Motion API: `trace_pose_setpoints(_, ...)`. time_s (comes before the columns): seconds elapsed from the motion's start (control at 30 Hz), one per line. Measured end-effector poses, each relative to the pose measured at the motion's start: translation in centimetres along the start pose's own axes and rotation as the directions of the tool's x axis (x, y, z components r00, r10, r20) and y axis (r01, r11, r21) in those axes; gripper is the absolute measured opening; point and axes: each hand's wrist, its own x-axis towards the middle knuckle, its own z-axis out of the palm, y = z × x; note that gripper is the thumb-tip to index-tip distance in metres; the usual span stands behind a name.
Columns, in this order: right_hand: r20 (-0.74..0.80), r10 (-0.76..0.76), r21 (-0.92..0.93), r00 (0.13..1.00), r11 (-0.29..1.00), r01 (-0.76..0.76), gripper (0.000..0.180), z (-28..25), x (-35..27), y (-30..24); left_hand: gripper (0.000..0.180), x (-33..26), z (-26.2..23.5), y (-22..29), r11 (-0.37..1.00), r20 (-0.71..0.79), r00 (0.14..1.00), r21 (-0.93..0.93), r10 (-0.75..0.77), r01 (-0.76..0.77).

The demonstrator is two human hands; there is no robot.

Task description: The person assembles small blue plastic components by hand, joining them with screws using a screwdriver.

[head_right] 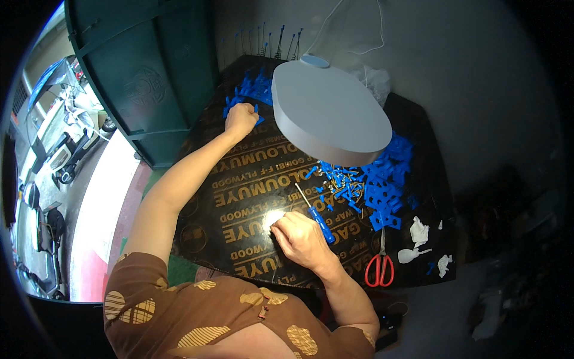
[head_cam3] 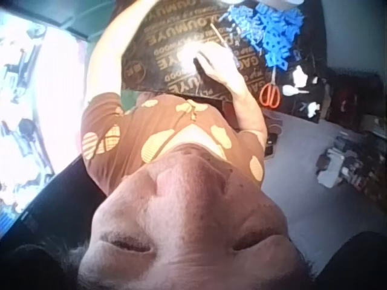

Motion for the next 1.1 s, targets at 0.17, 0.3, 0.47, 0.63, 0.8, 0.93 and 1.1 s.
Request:
trace_pose_setpoints(0.17,-0.007,0.011,-0.015,1.000,1.000,-0.011,0.006,0.0,0.1,-0.1,0.015,2.0,0.2,-0.4,0.998,0.018,0.999,0.051,-0.036,0.035)
trace_pose_setpoints(0.3,-0.001,0.018,-0.009,1.000,1.000,-0.018,0.006,-0.1,0.2,-0.1,0.015,3.1,0.5,-0.4,0.996,0.010,0.998,0.073,-0.058,0.057)
trace_pose_setpoints(0.47,0.003,0.024,-0.015,1.000,1.000,-0.024,0.006,-0.1,0.2,-0.1,0.016,3.7,1.0,-0.1,0.996,-0.032,0.999,0.078,-0.037,0.039)
trace_pose_setpoints(0.63,-0.008,0.004,-0.018,1.000,1.000,-0.005,0.006,-0.1,0.1,0.2,0.023,3.5,1.1,-0.1,0.994,-0.056,0.998,0.105,-0.017,0.023)
trace_pose_setpoints(0.8,0.012,-0.015,0.004,1.000,1.000,0.015,0.009,0.0,-0.1,0.0,0.038,0.4,-0.1,1.1,0.997,-0.083,0.995,0.054,-0.048,0.052)
trace_pose_setpoints(0.93,0.010,-0.035,-0.002,0.999,0.999,0.035,0.009,0.2,-0.2,0.1,0.037,-3.9,-1.8,2.3,0.999,0.031,0.999,-0.027,-0.026,0.027)
trace_pose_setpoints(1.1,-0.042,-0.051,-0.055,0.998,0.997,0.049,0.012,0.8,-0.4,1.0,0.036,-9.7,-2.5,2.9,0.971,0.051,0.984,-0.178,0.174,-0.162)
